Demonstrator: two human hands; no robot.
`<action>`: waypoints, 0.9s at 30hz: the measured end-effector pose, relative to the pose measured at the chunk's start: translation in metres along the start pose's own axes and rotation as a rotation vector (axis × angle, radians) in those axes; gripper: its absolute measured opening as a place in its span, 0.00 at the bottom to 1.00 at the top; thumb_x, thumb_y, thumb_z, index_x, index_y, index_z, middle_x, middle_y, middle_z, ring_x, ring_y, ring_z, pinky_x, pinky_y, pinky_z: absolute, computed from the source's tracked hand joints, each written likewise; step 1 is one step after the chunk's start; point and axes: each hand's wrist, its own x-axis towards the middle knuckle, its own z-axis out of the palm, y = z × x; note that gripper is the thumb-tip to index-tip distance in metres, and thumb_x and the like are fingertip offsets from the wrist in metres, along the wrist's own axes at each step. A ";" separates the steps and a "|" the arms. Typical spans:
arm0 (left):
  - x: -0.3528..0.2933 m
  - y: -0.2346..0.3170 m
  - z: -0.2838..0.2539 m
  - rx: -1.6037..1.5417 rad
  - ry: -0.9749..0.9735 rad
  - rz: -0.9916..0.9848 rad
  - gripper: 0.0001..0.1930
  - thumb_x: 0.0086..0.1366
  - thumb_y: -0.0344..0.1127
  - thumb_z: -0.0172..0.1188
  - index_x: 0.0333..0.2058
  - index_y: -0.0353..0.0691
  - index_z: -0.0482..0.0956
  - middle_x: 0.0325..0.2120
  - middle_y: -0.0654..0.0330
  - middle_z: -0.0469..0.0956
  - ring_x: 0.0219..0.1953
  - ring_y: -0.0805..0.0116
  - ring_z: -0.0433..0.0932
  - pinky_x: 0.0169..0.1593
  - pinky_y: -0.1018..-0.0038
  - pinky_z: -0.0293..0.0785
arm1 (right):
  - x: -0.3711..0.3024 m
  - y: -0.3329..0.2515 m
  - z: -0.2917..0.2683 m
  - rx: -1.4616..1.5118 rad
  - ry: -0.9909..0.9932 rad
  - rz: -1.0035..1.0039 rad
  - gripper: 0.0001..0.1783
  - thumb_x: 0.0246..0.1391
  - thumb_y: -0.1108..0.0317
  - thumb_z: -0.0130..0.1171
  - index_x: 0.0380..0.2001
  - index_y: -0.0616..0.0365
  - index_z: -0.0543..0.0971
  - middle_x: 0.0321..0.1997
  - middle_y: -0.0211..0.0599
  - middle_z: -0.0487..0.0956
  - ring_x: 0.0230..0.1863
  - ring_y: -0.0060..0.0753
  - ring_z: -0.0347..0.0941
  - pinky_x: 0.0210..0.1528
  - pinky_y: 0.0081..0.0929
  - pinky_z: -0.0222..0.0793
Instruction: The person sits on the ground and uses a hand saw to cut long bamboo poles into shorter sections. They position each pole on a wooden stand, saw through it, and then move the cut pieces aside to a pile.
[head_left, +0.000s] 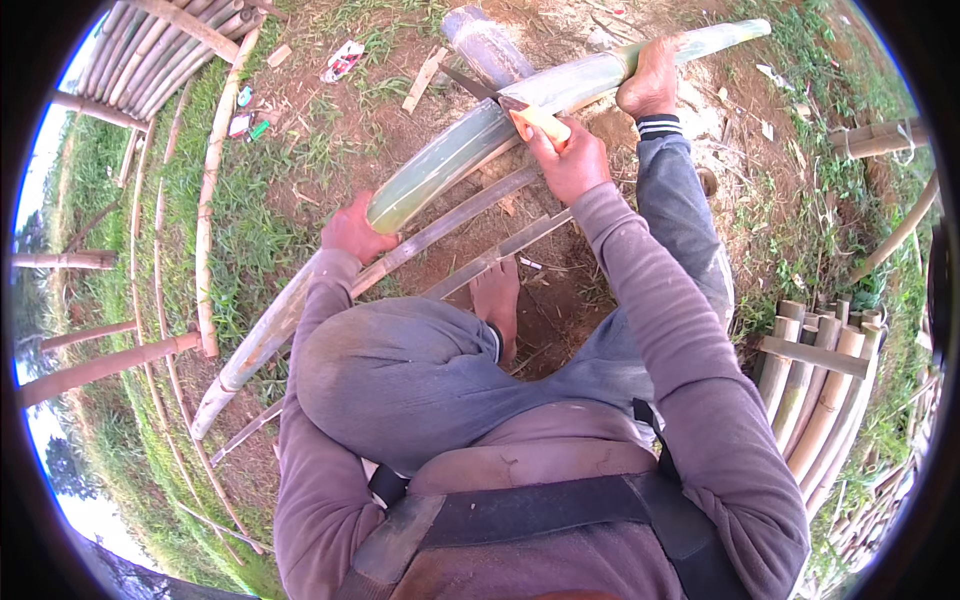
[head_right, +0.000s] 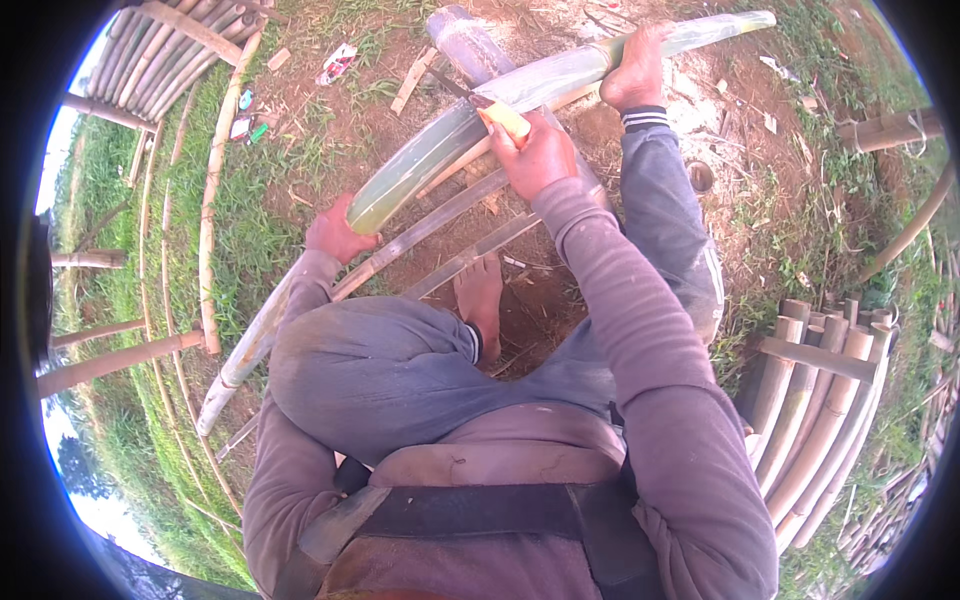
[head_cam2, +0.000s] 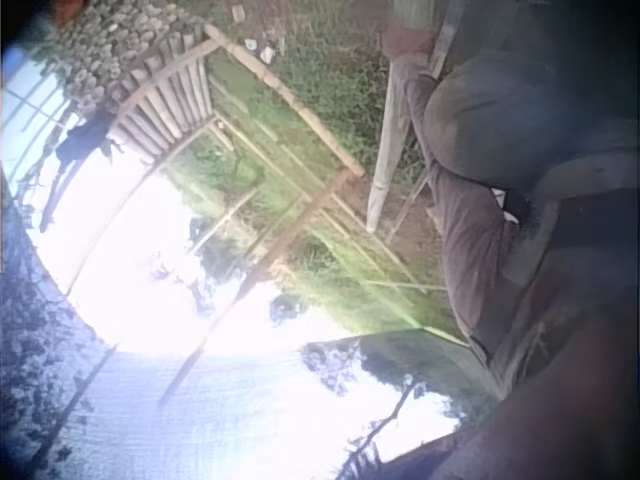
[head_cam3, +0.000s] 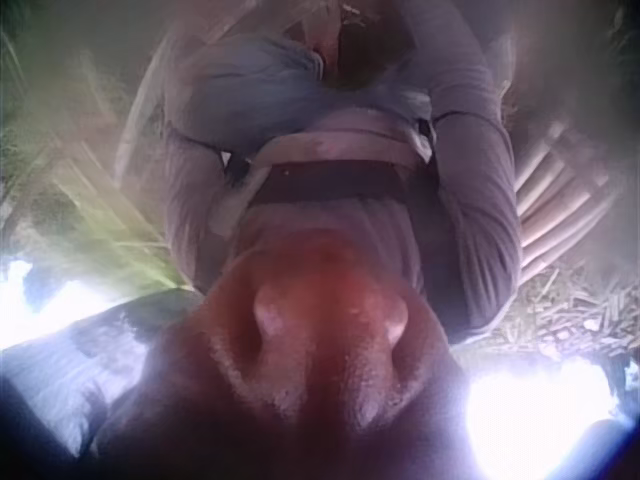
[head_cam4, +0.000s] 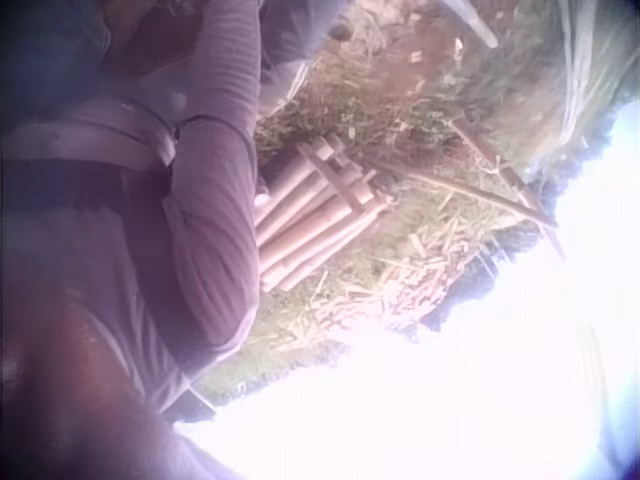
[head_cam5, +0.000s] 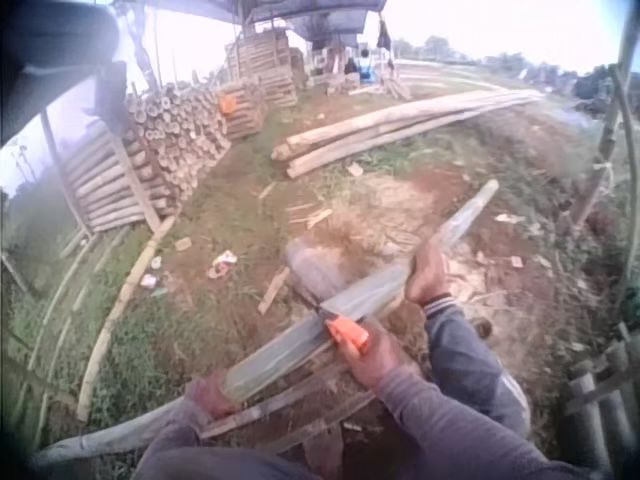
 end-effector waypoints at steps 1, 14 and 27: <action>-0.003 -0.004 0.003 0.016 -0.006 -0.008 0.48 0.43 0.54 0.78 0.65 0.49 0.73 0.45 0.44 0.87 0.49 0.41 0.86 0.53 0.51 0.82 | -0.002 -0.012 0.000 -0.081 -0.061 0.062 0.21 0.61 0.55 0.72 0.48 0.62 0.83 0.38 0.57 0.87 0.43 0.58 0.86 0.45 0.42 0.80; -0.003 0.003 0.012 0.010 -0.035 0.002 0.46 0.43 0.54 0.78 0.63 0.48 0.75 0.44 0.44 0.87 0.47 0.41 0.87 0.52 0.52 0.82 | -0.036 0.029 -0.007 -0.057 0.047 -0.037 0.24 0.61 0.49 0.69 0.42 0.64 0.83 0.33 0.59 0.85 0.37 0.66 0.84 0.39 0.48 0.79; -0.079 -0.037 -0.044 -0.078 0.176 0.004 0.44 0.41 0.54 0.80 0.60 0.50 0.77 0.41 0.46 0.88 0.45 0.41 0.86 0.49 0.49 0.81 | -0.081 0.002 -0.016 -0.285 -0.188 -0.572 0.29 0.59 0.53 0.73 0.56 0.60 0.78 0.50 0.52 0.81 0.50 0.57 0.80 0.52 0.47 0.77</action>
